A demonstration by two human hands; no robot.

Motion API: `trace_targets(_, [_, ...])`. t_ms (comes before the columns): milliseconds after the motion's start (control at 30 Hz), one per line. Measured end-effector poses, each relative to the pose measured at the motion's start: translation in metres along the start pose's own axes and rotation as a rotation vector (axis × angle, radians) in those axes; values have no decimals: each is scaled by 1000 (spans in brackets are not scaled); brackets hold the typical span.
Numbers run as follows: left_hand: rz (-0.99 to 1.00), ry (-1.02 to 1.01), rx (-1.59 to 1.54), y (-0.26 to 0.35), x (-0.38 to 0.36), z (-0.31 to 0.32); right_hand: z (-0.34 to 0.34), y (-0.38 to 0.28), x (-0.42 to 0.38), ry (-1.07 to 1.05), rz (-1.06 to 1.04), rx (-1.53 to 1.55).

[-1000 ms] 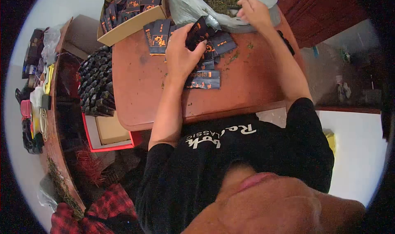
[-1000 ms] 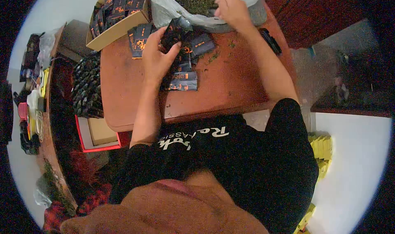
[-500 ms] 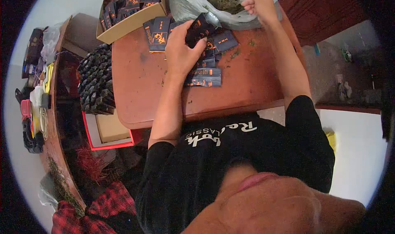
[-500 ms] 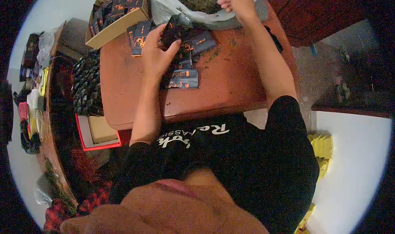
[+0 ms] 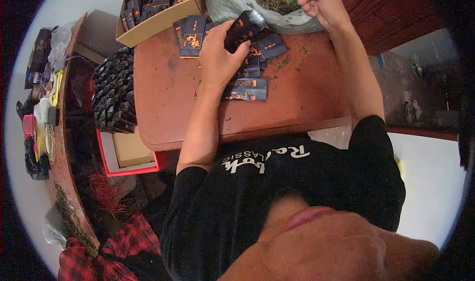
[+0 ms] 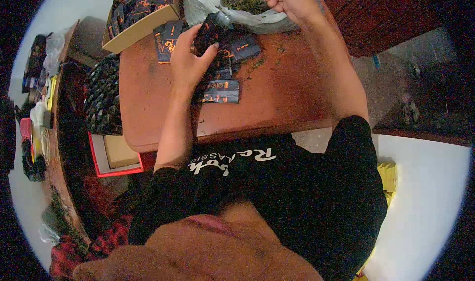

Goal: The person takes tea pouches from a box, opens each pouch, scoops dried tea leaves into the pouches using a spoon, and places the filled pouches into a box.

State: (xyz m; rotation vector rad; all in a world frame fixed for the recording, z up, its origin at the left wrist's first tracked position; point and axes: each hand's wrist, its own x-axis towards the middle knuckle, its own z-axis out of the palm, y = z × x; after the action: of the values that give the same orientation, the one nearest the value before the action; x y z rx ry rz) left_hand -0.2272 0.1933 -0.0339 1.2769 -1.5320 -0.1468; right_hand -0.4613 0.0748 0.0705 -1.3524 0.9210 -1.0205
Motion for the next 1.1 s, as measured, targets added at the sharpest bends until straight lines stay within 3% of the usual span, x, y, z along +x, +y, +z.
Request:
trace_targets(167, [14, 35, 2, -1, -1, 1, 6, 7, 3, -109, -15, -42])
trace_targets(367, [-7, 25, 5, 0, -1, 0, 21, 3, 1, -61, 76, -176])
trace_targets(567, [-11, -23, 31, 0, -2, -2, 35, -5, -6, -25, 26, -337])
trace_targets(667, [-25, -39, 51, 0, -2, -1, 54, -5, -25, 10, -212, -518])
trace_targets(800, [4, -8, 38, -4, -1, 2, 64, 15, -42, -16, -865, -948])
trace_targets(900, [-20, -11, 3, -4, -3, 1, 68, 15, -54, -13, -919, -1047])
trace_targets(1000, [-18, -7, 0, -3, -2, 1, 61, 15, -57, 29, -965, -897])
trace_targets(1100, [-26, 10, -14, -3, -3, 1, 55, 0, -69, 150, -757, -826])
